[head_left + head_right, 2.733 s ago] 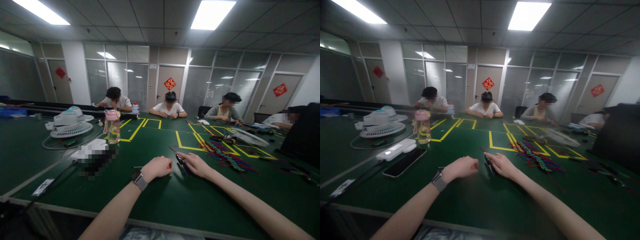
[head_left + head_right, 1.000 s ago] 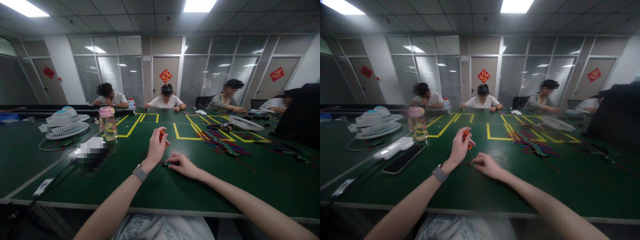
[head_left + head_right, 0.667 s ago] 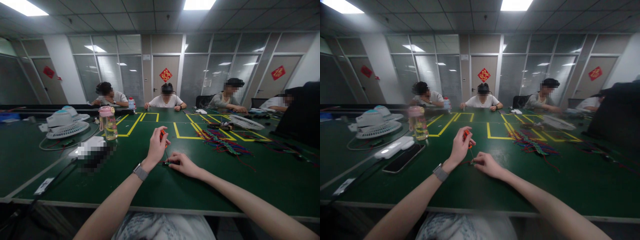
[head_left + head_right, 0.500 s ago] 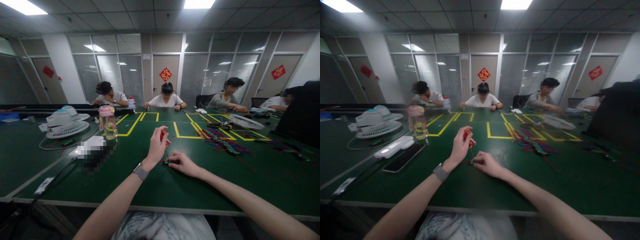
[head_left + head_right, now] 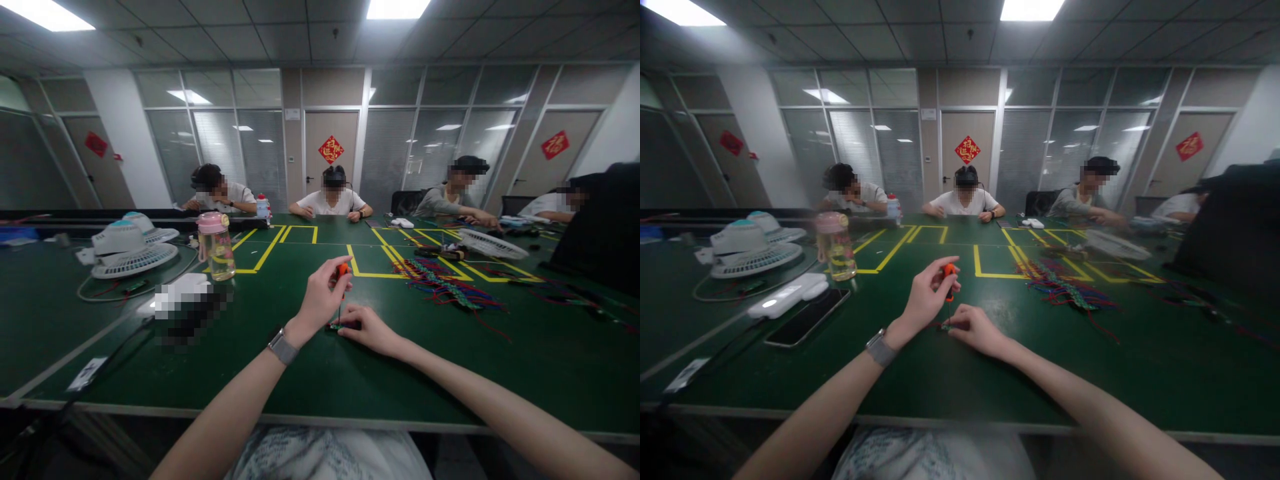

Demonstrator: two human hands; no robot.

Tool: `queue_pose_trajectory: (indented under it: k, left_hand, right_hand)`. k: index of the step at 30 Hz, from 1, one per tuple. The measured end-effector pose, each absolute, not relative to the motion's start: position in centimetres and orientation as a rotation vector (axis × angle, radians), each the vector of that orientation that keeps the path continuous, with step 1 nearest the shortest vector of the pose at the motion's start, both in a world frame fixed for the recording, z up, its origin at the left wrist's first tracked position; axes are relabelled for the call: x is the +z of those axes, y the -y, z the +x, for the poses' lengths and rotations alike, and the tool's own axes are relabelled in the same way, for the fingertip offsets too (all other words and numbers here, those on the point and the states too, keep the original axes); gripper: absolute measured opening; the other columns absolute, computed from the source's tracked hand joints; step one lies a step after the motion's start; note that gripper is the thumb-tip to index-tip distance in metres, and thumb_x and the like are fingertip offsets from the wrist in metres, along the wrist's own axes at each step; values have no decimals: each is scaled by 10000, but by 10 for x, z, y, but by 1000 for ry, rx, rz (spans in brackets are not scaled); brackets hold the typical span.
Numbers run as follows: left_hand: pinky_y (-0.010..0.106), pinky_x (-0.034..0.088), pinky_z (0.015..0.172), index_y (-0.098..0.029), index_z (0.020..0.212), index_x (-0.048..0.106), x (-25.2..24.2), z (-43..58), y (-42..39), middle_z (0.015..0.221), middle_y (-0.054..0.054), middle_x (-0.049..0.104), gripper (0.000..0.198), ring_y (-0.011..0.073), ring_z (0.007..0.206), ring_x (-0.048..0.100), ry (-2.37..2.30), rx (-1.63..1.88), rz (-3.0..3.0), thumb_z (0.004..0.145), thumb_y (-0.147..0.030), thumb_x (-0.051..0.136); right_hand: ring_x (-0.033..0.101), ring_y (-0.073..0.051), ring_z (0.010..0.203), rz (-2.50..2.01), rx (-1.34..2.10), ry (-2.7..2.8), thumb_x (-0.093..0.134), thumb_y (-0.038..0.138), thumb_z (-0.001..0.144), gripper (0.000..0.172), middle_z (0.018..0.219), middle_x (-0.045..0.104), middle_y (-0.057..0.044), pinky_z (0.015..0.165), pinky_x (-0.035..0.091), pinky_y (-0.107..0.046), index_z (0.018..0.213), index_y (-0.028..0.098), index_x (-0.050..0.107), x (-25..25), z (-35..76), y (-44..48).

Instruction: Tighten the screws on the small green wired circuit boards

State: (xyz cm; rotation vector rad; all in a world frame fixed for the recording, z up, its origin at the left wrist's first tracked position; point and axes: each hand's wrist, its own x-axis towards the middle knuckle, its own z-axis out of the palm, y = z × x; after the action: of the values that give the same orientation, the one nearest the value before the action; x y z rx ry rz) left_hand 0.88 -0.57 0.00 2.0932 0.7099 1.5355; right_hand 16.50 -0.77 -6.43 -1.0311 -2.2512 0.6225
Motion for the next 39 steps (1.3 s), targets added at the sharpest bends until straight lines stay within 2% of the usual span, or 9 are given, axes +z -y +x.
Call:
queue_pose_trajectory:
  k: [5, 10, 15, 19, 25, 28, 32, 35, 39]
  left_hand:
    - [250, 518, 708, -199, 954, 672, 7, 7, 8, 850, 20, 537, 192, 130, 746, 566, -968, 1692, 2367, 846, -354, 638]
    - [293, 490, 881, -194, 1170, 610, 20, 4, 5, 1082, 72, 617, 308, 162, 970, 606, -827, 1519, 2407, 973, -228, 376]
    - [231, 506, 688, -195, 1032, 693, 33, 8, -2, 883, 29, 627, 206, 127, 750, 609, -755, 1286, 2368, 895, -240, 546]
    - [237, 484, 669, -193, 849, 721, 31, 14, 0, 781, 8, 530, 166, 126, 711, 550, -865, 1438, 2446, 839, -339, 643]
    - [304, 517, 868, -196, 1141, 642, 17, 17, 0, 1090, 76, 636, 307, 163, 969, 624, -645, 1535, 2277, 967, -231, 391]
    - [267, 568, 751, -188, 1147, 644, 13, 18, -2, 1070, 74, 652, 288, 145, 860, 664, -535, 1457, 2066, 943, -268, 458]
    - [222, 539, 630, -195, 972, 720, 13, 16, -1, 880, 35, 593, 207, 125, 750, 609, -692, 1596, 2074, 838, -331, 642]
    - [269, 527, 766, -200, 958, 726, 14, 14, 3, 868, 37, 571, 180, 143, 823, 593, -775, 1699, 2185, 869, -303, 609]
    - [306, 521, 884, -201, 1132, 646, 13, 14, 3, 1130, 80, 609, 295, 164, 999, 618, -615, 1608, 2150, 961, -216, 406]
  right_hand:
    - [574, -158, 723, -1027, 603, 2236, 665, 157, 803, 212, 842, 619, -36, 676, 461, -265, 993, 182, 755, -67, 166, 9]
    - [576, -157, 730, -997, 599, 2245, 651, 137, 804, 212, 846, 627, -38, 683, 463, -262, 993, 165, 744, -63, 167, 10]
    - [579, -162, 747, -991, 591, 2245, 657, 136, 799, 174, 825, 627, -34, 694, 465, -264, 947, 162, 746, -66, 168, 8]
    - [574, -159, 739, -994, 568, 2252, 653, 152, 808, 168, 823, 616, -30, 683, 459, -263, 946, 173, 746, -68, 169, 8]
    - [560, -152, 707, -988, 572, 2279, 653, 134, 801, 172, 834, 613, -34, 660, 445, -260, 941, 167, 747, -65, 168, 9]
    - [566, -156, 710, -979, 568, 2293, 645, 150, 814, 170, 834, 613, -33, 664, 451, -263, 952, 171, 743, -64, 168, 8]
    - [577, -162, 729, -944, 560, 2301, 637, 165, 825, 164, 853, 620, -45, 683, 460, -269, 956, 159, 736, -65, 169, 7]
    - [568, -158, 708, -947, 547, 2308, 641, 168, 823, 156, 845, 616, -46, 665, 456, -265, 946, 152, 735, -65, 170, 7]
    - [556, -149, 693, -937, 515, 2353, 632, 186, 836, 163, 846, 603, -39, 644, 448, -254, 963, 167, 732, -62, 172, 8]
